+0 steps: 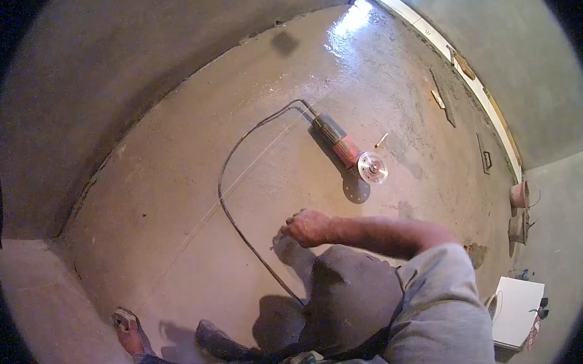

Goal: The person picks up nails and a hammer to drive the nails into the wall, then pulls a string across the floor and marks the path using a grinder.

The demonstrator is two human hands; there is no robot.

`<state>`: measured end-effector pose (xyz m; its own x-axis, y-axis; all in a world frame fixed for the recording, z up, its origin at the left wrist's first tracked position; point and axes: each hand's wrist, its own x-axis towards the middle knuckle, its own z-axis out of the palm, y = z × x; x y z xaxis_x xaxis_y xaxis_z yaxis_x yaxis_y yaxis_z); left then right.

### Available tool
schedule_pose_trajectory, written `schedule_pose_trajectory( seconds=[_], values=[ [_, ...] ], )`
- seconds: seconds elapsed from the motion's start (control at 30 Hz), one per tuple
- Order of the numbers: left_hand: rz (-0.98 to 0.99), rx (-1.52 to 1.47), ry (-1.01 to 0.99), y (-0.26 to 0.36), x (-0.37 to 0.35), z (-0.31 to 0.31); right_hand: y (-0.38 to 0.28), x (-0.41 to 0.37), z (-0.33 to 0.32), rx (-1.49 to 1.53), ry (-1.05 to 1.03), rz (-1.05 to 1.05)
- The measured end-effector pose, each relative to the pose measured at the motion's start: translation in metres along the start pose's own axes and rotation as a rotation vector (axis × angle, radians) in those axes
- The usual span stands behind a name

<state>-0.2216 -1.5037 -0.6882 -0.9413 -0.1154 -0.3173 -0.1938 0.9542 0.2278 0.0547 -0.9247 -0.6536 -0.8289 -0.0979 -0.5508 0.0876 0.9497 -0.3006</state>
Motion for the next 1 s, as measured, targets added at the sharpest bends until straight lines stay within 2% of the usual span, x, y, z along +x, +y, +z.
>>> schedule_pose_trajectory(
  seconds=[0.07, 0.13, 0.17, 0.2, 0.23, 0.27, 0.3, 0.33, 0.4, 0.43, 0.47, 0.53, 0.57, 0.67, 0.7, 0.77, 0.8, 0.83, 0.87, 1.0],
  values=[
    [0.025, -0.108, -0.015, 0.001, -0.003, -0.005, 0.014, -0.009, 0.020, 0.144, 0.168, -0.024],
    [0.022, -0.188, -0.017, -0.033, 0.014, 0.009, 0.040, -0.009, 0.031, -0.026, 0.440, 0.103],
    [0.026, -0.113, -0.030, -0.043, 0.018, 0.010, 0.053, -0.010, 0.015, -0.021, 0.445, 0.224],
    [0.039, -0.047, -0.043, -0.041, 0.023, 0.010, 0.071, -0.005, 0.006, 0.062, 0.601, 0.336],
    [0.091, -0.010, 0.019, 0.000, -0.004, -0.004, 0.084, -0.005, -0.017, -0.030, 0.669, 0.503],
    [0.114, -0.022, 0.018, 0.008, 0.001, -0.004, 0.106, -0.005, -0.029, -0.021, 0.728, 0.610],
    [0.043, -0.049, 0.035, 0.004, 0.004, -0.001, 0.124, -0.004, -0.042, 0.046, 0.745, 0.740],
    [-0.032, -0.078, 0.049, -0.009, 0.004, 0.008, 0.137, -0.007, -0.048, 0.033, 0.758, 0.760],
    [0.026, -0.180, 0.080, -0.048, 0.041, 0.030, 0.160, -0.011, -0.059, 0.106, 0.605, 0.968],
    [0.061, -0.258, 0.118, -0.076, 0.079, 0.039, 0.169, -0.014, -0.059, 0.166, 0.568, 0.989],
    [0.066, -0.266, 0.121, -0.062, 0.075, 0.038, 0.174, -0.014, -0.059, 0.163, 0.577, 0.992],
    [-0.001, -0.312, 0.168, -0.006, 0.028, 0.018, 0.177, -0.014, -0.059, 0.301, 0.459, 1.044],
    [-0.047, -0.286, 0.056, 0.045, -0.031, -0.003, 0.181, -0.014, -0.056, 0.302, 0.475, 1.021],
    [-0.119, -0.176, 0.151, 0.075, -0.048, -0.009, 0.182, -0.016, -0.054, 0.331, 0.457, 1.028],
    [-0.114, -0.178, 0.152, 0.089, -0.055, -0.014, 0.182, -0.017, -0.054, 0.332, 0.461, 1.030],
    [-0.239, -0.127, 0.097, 0.108, -0.066, -0.025, 0.180, -0.018, -0.054, 0.319, 0.460, 1.012],
    [-0.239, -0.131, 0.101, 0.077, -0.047, -0.012, 0.179, -0.019, -0.055, 0.318, 0.465, 1.010],
    [-0.138, 0.090, 0.041, 0.020, -0.013, 0.010, 0.177, -0.020, -0.056, 0.325, 0.456, 1.000],
    [-0.033, 0.311, -0.018, -0.009, 0.007, 0.022, 0.175, -0.022, -0.056, 0.332, 0.448, 0.992],
    [-0.107, 0.228, 0.017, -0.010, 0.018, 0.026, 0.166, -0.044, -0.043, 0.398, 0.404, 0.990]
  ],
)
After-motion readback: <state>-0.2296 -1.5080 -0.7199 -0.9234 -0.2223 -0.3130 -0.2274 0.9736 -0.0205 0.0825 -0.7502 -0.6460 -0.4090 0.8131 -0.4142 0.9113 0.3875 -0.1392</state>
